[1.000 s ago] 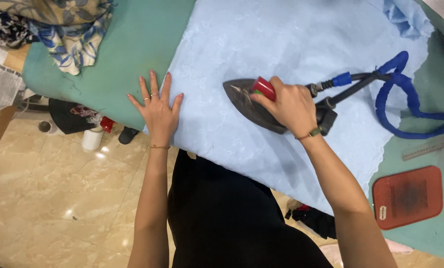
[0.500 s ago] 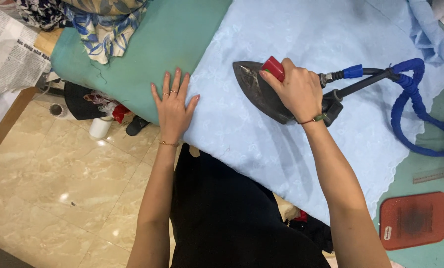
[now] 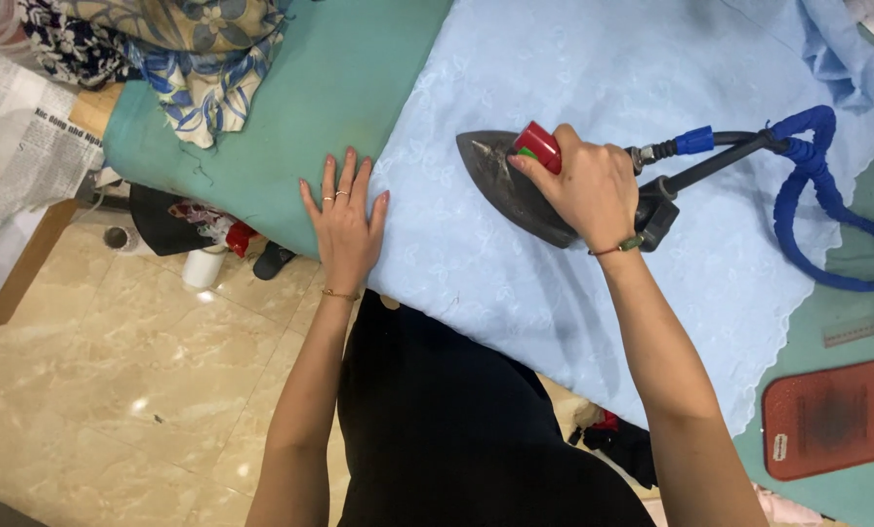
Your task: The recorder is ironing a piece of light blue fabric on a workbench in a sewing area.
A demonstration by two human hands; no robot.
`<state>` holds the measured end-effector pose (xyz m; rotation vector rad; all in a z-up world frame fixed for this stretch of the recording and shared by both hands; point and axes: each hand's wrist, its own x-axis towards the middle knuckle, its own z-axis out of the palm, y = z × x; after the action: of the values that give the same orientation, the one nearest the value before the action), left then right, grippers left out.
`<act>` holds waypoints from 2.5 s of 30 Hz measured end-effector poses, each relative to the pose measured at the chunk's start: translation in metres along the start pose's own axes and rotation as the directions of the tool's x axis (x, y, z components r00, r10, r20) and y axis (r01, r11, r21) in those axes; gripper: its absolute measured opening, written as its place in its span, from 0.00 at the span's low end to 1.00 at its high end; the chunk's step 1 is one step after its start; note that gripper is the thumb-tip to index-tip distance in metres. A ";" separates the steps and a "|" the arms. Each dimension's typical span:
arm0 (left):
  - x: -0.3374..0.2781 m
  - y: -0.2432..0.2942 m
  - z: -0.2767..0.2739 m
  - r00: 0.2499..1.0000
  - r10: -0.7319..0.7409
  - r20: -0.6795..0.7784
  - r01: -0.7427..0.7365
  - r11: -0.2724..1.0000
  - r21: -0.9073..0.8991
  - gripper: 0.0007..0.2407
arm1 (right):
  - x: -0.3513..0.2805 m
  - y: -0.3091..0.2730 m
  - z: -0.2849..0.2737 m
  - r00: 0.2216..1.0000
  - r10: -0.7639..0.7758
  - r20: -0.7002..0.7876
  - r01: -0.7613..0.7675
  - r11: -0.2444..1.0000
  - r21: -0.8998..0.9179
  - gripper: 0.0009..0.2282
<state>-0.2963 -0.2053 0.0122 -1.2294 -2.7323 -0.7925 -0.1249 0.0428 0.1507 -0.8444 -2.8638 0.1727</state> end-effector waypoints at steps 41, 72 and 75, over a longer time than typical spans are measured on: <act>0.000 -0.006 0.003 0.998 -0.038 0.041 0.041 0.996 -0.074 0.19 | 0.020 -0.068 0.017 0.997 -0.077 0.030 0.078 0.997 -0.016 0.26; -0.004 -0.008 0.001 0.995 -0.085 -0.043 0.073 0.973 -0.217 0.18 | 0.023 -0.070 0.019 0.992 -0.127 0.012 0.126 0.989 0.074 0.23; -0.004 -0.008 0.000 0.996 -0.081 -0.045 0.070 0.974 -0.218 0.18 | 0.045 -0.055 0.024 0.998 -0.030 0.049 0.026 0.997 0.069 0.25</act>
<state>-0.2991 -0.2129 0.0081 -1.1240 -2.7223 -1.1399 -0.1952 0.0195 0.1406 -0.7977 -2.8957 0.2911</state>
